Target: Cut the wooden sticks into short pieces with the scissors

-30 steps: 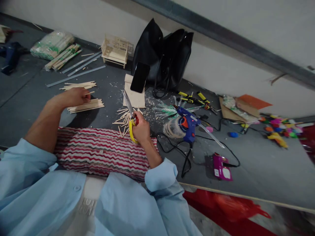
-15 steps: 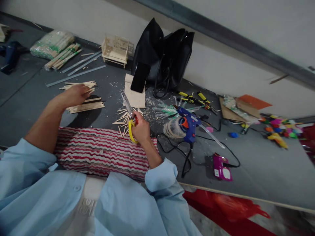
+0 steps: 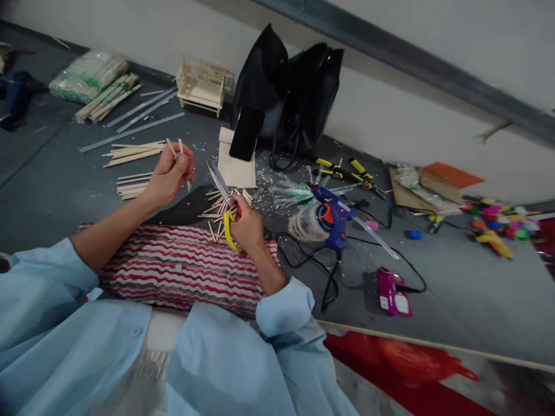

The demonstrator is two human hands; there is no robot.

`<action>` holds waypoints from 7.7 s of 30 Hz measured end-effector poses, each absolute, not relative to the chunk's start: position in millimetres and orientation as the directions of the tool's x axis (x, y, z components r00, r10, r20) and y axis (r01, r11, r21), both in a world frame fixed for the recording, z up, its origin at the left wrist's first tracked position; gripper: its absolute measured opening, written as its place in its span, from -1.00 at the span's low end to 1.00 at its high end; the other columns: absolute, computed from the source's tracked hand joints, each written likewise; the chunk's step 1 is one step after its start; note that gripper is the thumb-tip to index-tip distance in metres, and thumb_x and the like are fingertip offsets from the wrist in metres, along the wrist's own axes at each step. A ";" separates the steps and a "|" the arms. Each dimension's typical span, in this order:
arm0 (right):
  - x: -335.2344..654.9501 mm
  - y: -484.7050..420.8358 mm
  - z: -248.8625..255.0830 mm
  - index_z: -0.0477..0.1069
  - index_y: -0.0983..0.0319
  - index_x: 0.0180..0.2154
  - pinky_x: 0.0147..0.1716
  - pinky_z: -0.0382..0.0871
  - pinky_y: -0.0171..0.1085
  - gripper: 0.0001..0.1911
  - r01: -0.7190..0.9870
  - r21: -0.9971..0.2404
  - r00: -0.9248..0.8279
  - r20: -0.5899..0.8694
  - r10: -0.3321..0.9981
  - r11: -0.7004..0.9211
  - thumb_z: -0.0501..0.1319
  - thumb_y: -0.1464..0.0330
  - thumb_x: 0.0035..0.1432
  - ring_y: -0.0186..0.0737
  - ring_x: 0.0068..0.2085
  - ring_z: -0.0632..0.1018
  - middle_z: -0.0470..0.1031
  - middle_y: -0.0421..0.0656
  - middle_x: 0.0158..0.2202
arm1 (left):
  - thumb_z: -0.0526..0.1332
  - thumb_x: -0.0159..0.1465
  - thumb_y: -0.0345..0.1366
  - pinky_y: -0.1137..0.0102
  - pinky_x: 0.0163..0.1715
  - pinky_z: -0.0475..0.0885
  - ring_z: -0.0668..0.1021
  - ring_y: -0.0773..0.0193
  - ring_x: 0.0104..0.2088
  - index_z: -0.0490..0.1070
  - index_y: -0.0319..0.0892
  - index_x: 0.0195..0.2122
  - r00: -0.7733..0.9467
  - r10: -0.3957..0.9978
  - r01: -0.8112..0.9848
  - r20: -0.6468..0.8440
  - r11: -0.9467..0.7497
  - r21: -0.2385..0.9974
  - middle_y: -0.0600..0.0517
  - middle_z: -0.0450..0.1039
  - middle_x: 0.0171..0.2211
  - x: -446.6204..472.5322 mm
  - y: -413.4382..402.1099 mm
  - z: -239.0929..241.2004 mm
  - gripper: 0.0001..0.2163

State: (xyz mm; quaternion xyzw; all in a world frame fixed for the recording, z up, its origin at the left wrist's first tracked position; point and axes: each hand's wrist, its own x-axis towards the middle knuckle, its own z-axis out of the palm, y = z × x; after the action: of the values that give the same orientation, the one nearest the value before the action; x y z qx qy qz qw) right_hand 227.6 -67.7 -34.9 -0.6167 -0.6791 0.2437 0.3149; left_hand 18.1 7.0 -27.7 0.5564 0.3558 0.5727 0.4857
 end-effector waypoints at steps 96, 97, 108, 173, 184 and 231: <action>223.6 -75.7 -24.0 0.30 0.16 0.19 0.03 0.40 -0.15 -0.43 0.747 -0.594 -0.145 0.294 0.945 0.299 0.24 0.16 0.18 -0.10 -0.02 0.52 0.49 -0.03 0.03 | -0.05 0.41 -0.24 0.40 -0.35 0.37 0.57 0.20 -0.32 0.37 -0.21 -0.18 0.449 0.841 0.682 0.301 -0.540 0.492 -0.07 0.51 -0.33 32.0 -19.5 -28.7 -0.76; 223.5 -75.7 -24.3 0.29 0.17 0.19 0.02 0.40 -0.15 -0.43 0.749 -0.591 -0.144 0.294 0.945 0.298 0.24 0.16 0.18 -0.11 -0.03 0.52 0.49 -0.03 0.02 | -0.05 0.41 -0.24 0.40 -0.35 0.37 0.57 0.20 -0.32 0.38 -0.21 -0.17 0.449 0.842 0.685 0.300 -0.539 0.490 -0.07 0.51 -0.32 32.0 -19.7 -28.9 -0.75; 222.6 -76.9 -23.5 0.29 0.18 0.19 0.02 0.39 -0.16 -0.44 0.750 -0.593 -0.142 0.288 0.947 0.293 0.22 0.17 0.19 -0.12 -0.03 0.51 0.49 -0.02 0.01 | -0.08 0.42 -0.21 0.38 -0.33 0.37 0.55 0.17 -0.31 0.37 -0.21 -0.18 0.438 0.843 0.673 0.311 -0.537 0.509 -0.09 0.50 -0.32 32.3 -20.2 -32.0 -0.72; 218.5 -82.8 -19.5 0.21 0.20 -0.01 -0.42 0.32 -0.25 -0.56 0.807 -0.591 0.070 0.091 0.993 -0.002 0.18 0.17 0.12 -0.12 -0.40 0.57 0.57 -0.12 -0.34 | 0.13 0.35 -0.20 0.51 -0.37 0.36 0.52 0.36 -0.40 0.50 -0.22 -0.24 0.190 0.781 0.483 0.594 -0.602 0.636 0.02 0.54 -0.40 40.5 -35.1 -18.7 -0.78; 222.8 -78.8 -20.1 0.35 0.21 -0.26 -0.40 0.20 -0.32 -0.88 0.854 -0.509 -0.094 0.045 0.995 0.104 0.14 0.37 0.11 -0.24 -0.41 0.45 0.51 -0.14 -0.39 | 0.15 0.34 -0.22 0.57 -0.43 0.33 0.51 0.43 -0.46 0.50 -0.25 -0.29 0.172 0.662 0.451 0.729 -0.711 0.540 0.04 0.53 -0.45 39.9 -34.7 -21.5 -0.78; 221.0 -78.8 -20.8 0.30 0.19 -0.33 -0.41 0.17 -0.32 -0.86 0.831 -0.547 -0.109 0.007 0.994 0.095 0.14 0.43 -0.03 -0.27 -0.44 0.38 0.45 -0.19 -0.41 | 0.08 0.38 -0.15 0.56 -0.47 0.31 0.47 0.45 -0.51 0.46 -0.24 -0.32 0.241 0.713 0.346 0.658 -0.697 0.628 0.05 0.50 -0.48 38.7 -32.4 -27.0 -0.71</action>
State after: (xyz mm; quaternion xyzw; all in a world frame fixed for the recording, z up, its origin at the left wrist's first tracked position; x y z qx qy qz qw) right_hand 221.0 -78.8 -20.8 -0.6389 -0.7143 0.2103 0.1933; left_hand 38.7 -32.4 -27.0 0.7670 0.3453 0.5099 0.1800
